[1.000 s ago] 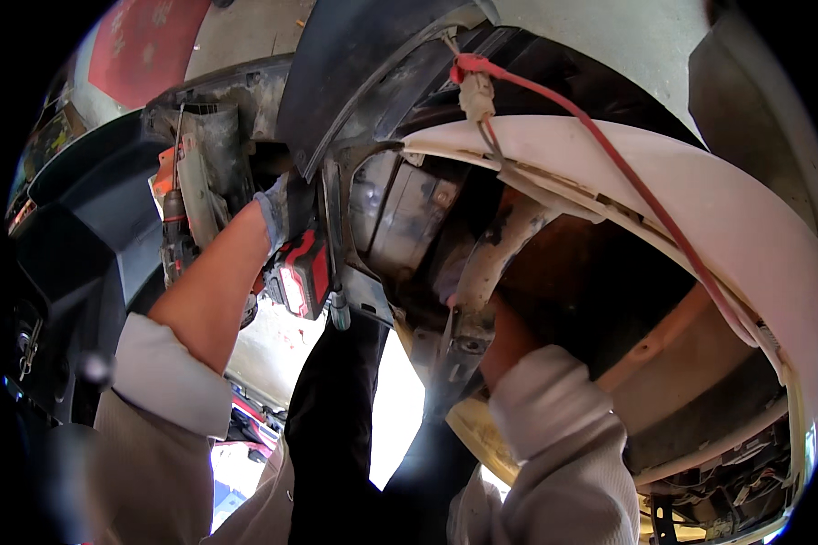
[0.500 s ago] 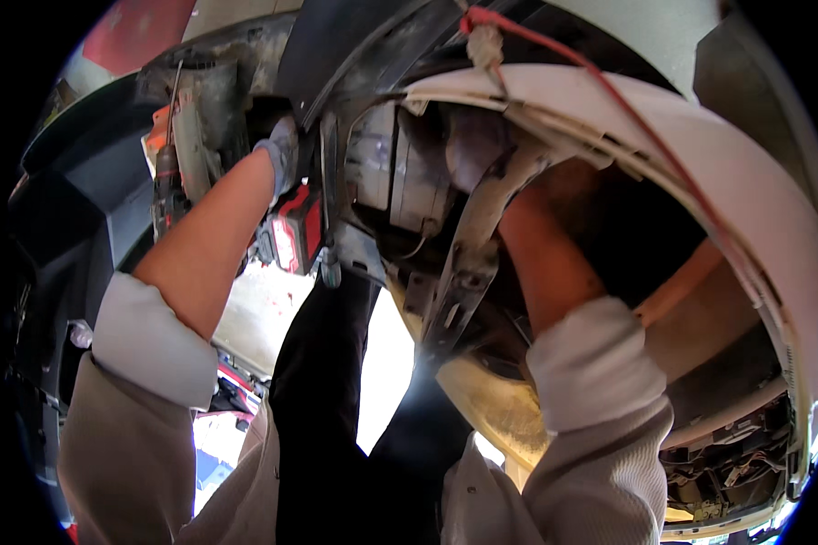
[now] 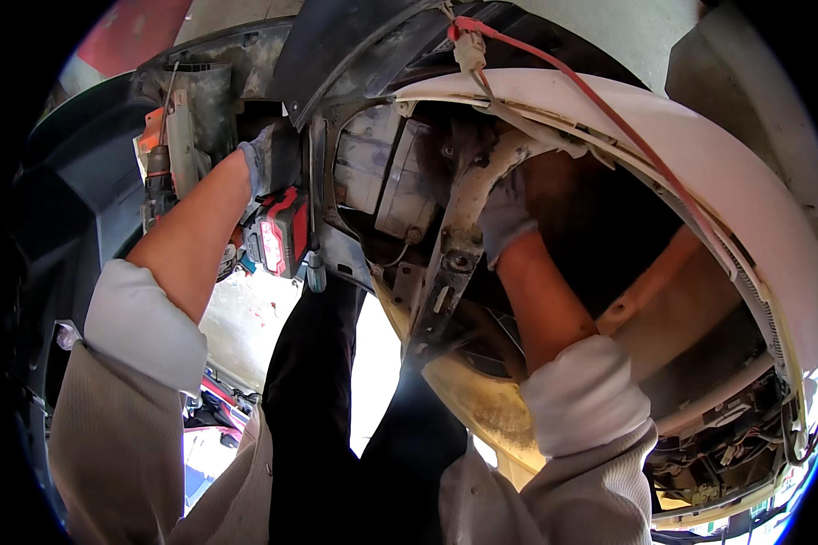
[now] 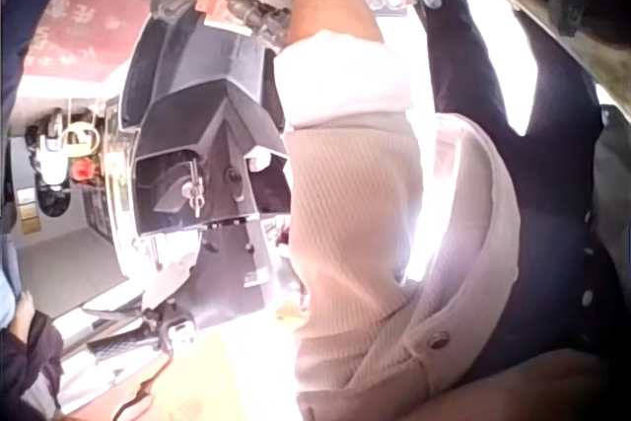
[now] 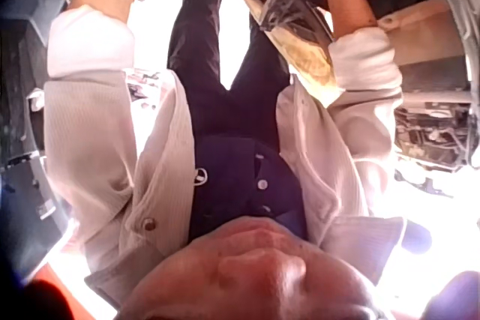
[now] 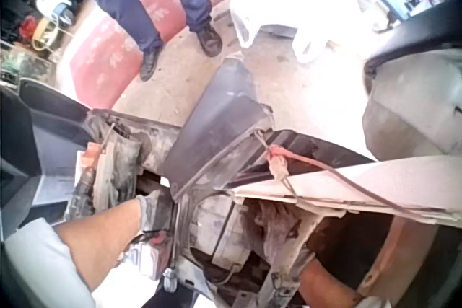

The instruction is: The person uses a cordless impact wrench to remove fasteners from a vehicle's undercarriage and then from a set of batteries on the floor. The person removes a metal bracket and several battery units, placing them on the ground.

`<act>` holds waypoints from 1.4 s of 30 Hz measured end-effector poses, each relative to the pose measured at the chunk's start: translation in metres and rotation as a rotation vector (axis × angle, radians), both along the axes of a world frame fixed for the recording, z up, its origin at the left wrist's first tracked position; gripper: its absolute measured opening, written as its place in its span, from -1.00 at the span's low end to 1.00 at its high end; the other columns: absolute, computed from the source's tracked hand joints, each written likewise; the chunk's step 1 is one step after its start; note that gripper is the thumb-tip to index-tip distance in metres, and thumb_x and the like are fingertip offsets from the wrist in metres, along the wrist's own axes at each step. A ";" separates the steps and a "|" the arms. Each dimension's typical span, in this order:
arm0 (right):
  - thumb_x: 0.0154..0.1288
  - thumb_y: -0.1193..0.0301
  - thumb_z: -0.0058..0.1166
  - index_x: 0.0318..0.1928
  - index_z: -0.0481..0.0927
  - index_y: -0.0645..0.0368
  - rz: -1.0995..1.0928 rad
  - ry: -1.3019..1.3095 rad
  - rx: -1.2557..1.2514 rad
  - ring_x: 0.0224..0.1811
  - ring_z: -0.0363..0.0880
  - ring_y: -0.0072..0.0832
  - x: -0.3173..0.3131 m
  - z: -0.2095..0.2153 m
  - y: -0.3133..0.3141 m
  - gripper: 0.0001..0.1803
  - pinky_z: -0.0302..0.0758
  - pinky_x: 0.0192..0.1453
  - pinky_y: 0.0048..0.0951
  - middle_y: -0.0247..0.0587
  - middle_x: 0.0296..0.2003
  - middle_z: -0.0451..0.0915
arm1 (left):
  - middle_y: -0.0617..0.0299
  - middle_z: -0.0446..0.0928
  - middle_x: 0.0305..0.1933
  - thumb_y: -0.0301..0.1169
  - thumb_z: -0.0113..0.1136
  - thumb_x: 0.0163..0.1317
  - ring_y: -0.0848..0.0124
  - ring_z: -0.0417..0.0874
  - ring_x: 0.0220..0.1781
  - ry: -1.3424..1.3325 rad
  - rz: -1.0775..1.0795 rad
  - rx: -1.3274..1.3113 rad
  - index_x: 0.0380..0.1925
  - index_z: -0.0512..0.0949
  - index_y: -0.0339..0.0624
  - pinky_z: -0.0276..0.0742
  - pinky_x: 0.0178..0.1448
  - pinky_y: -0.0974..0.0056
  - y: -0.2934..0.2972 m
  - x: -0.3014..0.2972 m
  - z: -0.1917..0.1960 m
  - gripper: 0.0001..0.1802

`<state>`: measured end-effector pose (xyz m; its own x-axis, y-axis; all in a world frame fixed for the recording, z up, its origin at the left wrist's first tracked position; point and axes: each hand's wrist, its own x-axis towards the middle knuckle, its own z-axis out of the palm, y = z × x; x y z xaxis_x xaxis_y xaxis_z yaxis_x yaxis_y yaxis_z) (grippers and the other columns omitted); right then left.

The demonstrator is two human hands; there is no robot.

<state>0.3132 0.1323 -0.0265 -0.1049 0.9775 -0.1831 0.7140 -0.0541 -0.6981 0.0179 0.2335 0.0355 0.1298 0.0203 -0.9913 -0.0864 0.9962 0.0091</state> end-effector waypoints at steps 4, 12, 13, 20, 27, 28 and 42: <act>0.26 0.26 0.17 0.05 0.51 0.23 0.161 -0.038 0.098 0.00 0.56 -0.04 -0.013 -0.009 0.042 -0.57 0.52 0.05 -0.22 0.10 -0.11 0.58 | 0.15 0.62 -0.24 -0.01 -0.11 0.38 0.21 0.63 -0.26 0.070 -0.028 0.004 -0.16 0.57 -0.08 0.52 -0.07 0.02 -0.005 0.004 -0.003 -0.58; 0.15 0.14 0.22 -0.04 0.54 0.22 0.323 0.278 -0.114 -0.20 0.62 -0.12 -0.019 0.006 0.070 -0.52 0.54 -0.07 -0.29 0.05 -0.28 0.63 | 0.17 0.62 -0.27 0.04 -0.09 0.36 0.23 0.62 -0.30 0.166 -0.084 -0.012 -0.18 0.58 -0.07 0.50 -0.13 0.06 -0.006 0.002 -0.003 -0.55; 0.17 0.18 0.22 -0.03 0.54 0.22 0.257 0.380 -0.158 -0.20 0.62 -0.14 -0.019 0.006 0.065 -0.55 0.54 -0.07 -0.30 0.03 -0.28 0.63 | 0.17 0.62 -0.27 0.05 -0.08 0.36 0.23 0.62 -0.31 0.178 -0.107 -0.011 -0.18 0.58 -0.07 0.50 -0.14 0.06 -0.001 0.006 -0.002 -0.55; 0.43 0.19 0.01 0.15 0.50 0.18 0.117 0.364 -0.370 0.11 0.53 -0.27 -0.005 0.060 0.043 -0.58 0.43 0.23 -0.26 0.00 0.02 0.57 | 0.23 0.62 -0.36 0.13 -0.05 0.30 0.35 0.51 -0.44 0.382 -0.665 0.063 -0.20 0.60 -0.12 0.36 -0.28 0.19 0.023 0.020 0.042 -0.46; 0.47 0.19 -0.14 0.19 0.45 0.20 0.295 -0.019 -0.320 0.15 0.51 -0.26 0.008 0.076 0.059 -0.56 0.41 0.26 -0.32 0.00 0.08 0.55 | 0.25 0.58 -0.10 -0.13 -0.02 0.45 0.50 0.51 -0.02 0.383 -0.894 0.539 0.01 0.52 -0.32 0.41 0.11 0.37 0.001 0.027 0.113 -0.55; 0.47 0.21 -0.15 0.19 0.45 0.21 0.327 0.008 -0.324 0.15 0.52 -0.26 -0.006 0.077 0.063 -0.57 0.41 0.26 -0.32 -0.01 0.08 0.55 | 0.20 0.59 -0.14 -0.21 0.03 0.42 0.50 0.53 -0.07 0.459 -0.825 0.710 -0.01 0.53 -0.32 0.44 0.07 0.37 -0.013 0.020 0.131 -0.62; 0.48 0.45 -0.17 0.01 0.56 0.25 -0.328 -0.061 -0.351 -0.11 0.63 -0.33 0.090 0.243 0.007 -0.73 0.52 -0.02 -0.47 -0.12 -0.14 0.62 | 0.07 0.60 -0.11 -0.32 0.21 0.27 0.22 0.64 -0.04 0.397 -0.816 0.198 -0.08 0.51 -0.28 0.56 0.01 0.27 -0.204 0.006 0.150 -0.69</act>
<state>0.4036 0.1388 0.2162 0.2201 0.8352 -0.5039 0.6589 -0.5082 -0.5546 0.0237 0.0298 0.1859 -0.1701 0.2456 -0.9543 0.6863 0.7245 0.0641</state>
